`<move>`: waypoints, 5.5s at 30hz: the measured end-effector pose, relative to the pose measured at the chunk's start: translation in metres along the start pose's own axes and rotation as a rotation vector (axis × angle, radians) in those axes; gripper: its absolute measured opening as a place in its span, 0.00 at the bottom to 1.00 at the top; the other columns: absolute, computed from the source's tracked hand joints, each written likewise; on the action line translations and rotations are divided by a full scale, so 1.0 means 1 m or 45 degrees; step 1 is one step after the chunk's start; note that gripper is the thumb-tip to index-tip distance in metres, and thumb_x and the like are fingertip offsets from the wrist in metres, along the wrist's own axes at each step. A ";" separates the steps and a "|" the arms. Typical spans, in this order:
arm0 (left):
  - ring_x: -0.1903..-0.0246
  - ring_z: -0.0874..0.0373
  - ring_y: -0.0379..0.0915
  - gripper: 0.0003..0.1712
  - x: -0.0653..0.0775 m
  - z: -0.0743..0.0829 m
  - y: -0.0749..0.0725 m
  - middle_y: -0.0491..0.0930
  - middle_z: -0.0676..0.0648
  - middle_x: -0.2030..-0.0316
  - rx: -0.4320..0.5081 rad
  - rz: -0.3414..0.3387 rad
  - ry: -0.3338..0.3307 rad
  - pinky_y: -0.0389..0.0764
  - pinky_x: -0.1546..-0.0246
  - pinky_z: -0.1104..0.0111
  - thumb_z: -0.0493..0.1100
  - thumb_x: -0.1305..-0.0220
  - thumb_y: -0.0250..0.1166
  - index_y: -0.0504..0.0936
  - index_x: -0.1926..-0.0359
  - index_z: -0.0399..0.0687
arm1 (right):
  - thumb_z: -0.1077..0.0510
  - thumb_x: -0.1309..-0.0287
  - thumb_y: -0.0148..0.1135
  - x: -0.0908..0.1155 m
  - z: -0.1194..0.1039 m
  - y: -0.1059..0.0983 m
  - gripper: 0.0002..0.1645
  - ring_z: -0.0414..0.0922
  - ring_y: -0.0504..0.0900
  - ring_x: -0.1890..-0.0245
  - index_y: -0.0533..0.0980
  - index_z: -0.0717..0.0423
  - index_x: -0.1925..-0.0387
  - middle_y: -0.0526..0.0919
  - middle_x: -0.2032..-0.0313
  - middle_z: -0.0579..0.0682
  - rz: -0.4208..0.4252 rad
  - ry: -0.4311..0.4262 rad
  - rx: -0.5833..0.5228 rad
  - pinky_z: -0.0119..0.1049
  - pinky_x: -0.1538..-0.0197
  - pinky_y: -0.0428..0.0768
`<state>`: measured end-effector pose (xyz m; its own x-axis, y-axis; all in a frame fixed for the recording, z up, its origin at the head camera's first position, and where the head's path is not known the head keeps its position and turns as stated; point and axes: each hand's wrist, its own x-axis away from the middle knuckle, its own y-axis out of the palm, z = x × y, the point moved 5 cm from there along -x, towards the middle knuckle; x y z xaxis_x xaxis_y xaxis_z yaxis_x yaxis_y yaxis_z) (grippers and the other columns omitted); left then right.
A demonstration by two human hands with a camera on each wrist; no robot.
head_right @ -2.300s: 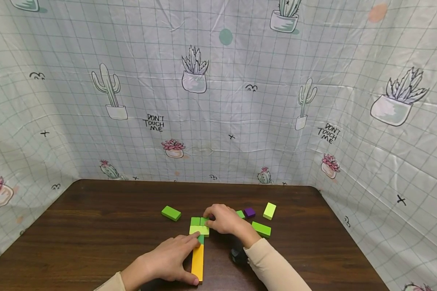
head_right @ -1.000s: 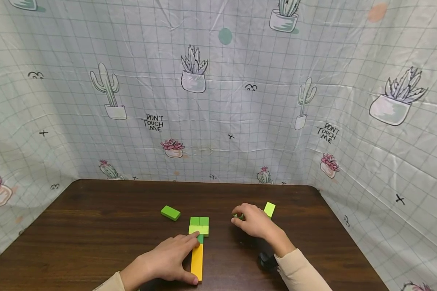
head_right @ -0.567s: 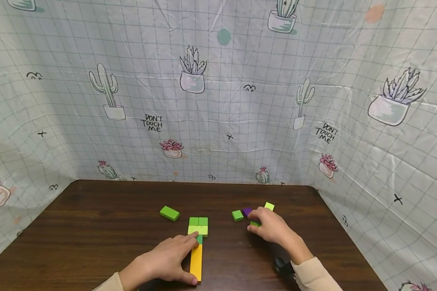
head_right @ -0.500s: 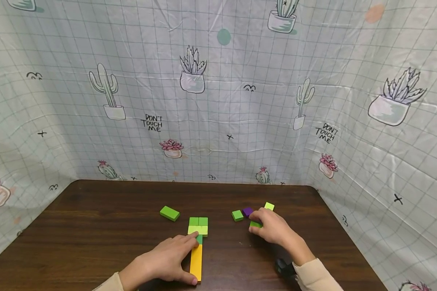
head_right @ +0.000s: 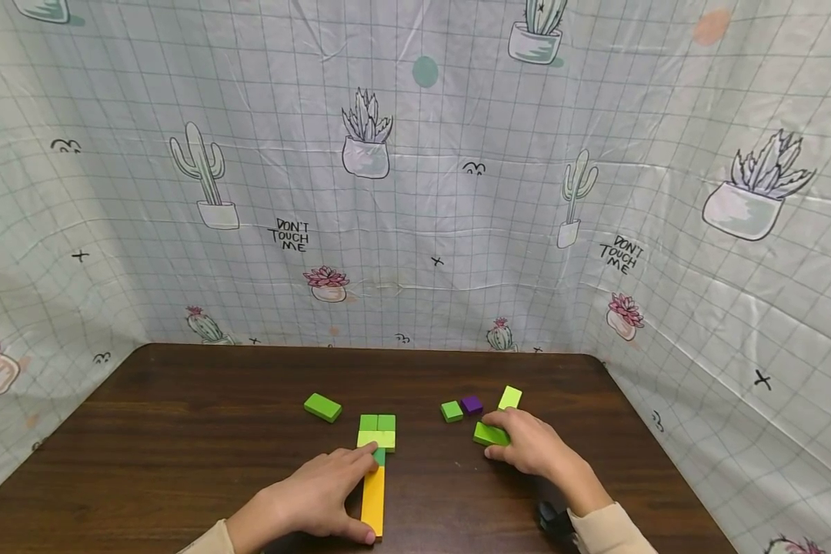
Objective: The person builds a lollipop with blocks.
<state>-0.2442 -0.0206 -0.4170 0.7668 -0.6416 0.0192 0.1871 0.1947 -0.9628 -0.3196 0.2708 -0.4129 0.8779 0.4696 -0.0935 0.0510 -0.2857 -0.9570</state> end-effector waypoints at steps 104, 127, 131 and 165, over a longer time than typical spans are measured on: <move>0.40 0.50 0.66 0.43 -0.003 -0.005 0.001 0.62 0.48 0.32 0.038 -0.088 -0.003 0.73 0.48 0.53 0.77 0.56 0.64 0.72 0.45 0.58 | 0.47 0.44 0.67 -0.061 -0.081 0.033 0.26 0.45 0.76 0.49 0.77 0.53 0.45 0.78 0.47 0.48 -0.140 -0.216 -0.058 0.45 0.46 0.75; 0.43 0.51 0.68 0.41 -0.003 -0.005 -0.002 0.64 0.46 0.33 0.025 -0.028 0.063 0.73 0.49 0.56 0.75 0.50 0.62 0.72 0.43 0.55 | 0.52 0.43 0.68 -0.088 -0.085 0.038 0.26 0.49 0.75 0.45 0.76 0.56 0.45 0.77 0.46 0.52 -0.136 -0.187 -0.099 0.46 0.44 0.74; 0.44 0.52 0.68 0.39 -0.003 -0.005 -0.003 0.65 0.46 0.34 0.028 -0.017 0.061 0.73 0.49 0.58 0.73 0.48 0.62 0.72 0.43 0.54 | 0.51 0.44 0.68 -0.089 -0.084 0.038 0.26 0.49 0.75 0.45 0.76 0.56 0.45 0.77 0.46 0.52 -0.128 -0.190 -0.095 0.46 0.45 0.74; 0.42 0.50 0.69 0.40 0.001 -0.027 -0.022 0.70 0.46 0.38 0.180 0.037 -0.043 0.73 0.48 0.52 0.68 0.43 0.62 0.72 0.38 0.48 | 0.51 0.44 0.69 -0.090 -0.085 0.039 0.27 0.49 0.75 0.45 0.76 0.56 0.45 0.77 0.46 0.52 -0.118 -0.177 -0.085 0.46 0.44 0.73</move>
<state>-0.2642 -0.0460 -0.4033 0.7928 -0.6094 0.0030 0.2472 0.3171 -0.9156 -0.3563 0.1465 -0.4184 0.7937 0.6065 -0.0472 0.1641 -0.2882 -0.9434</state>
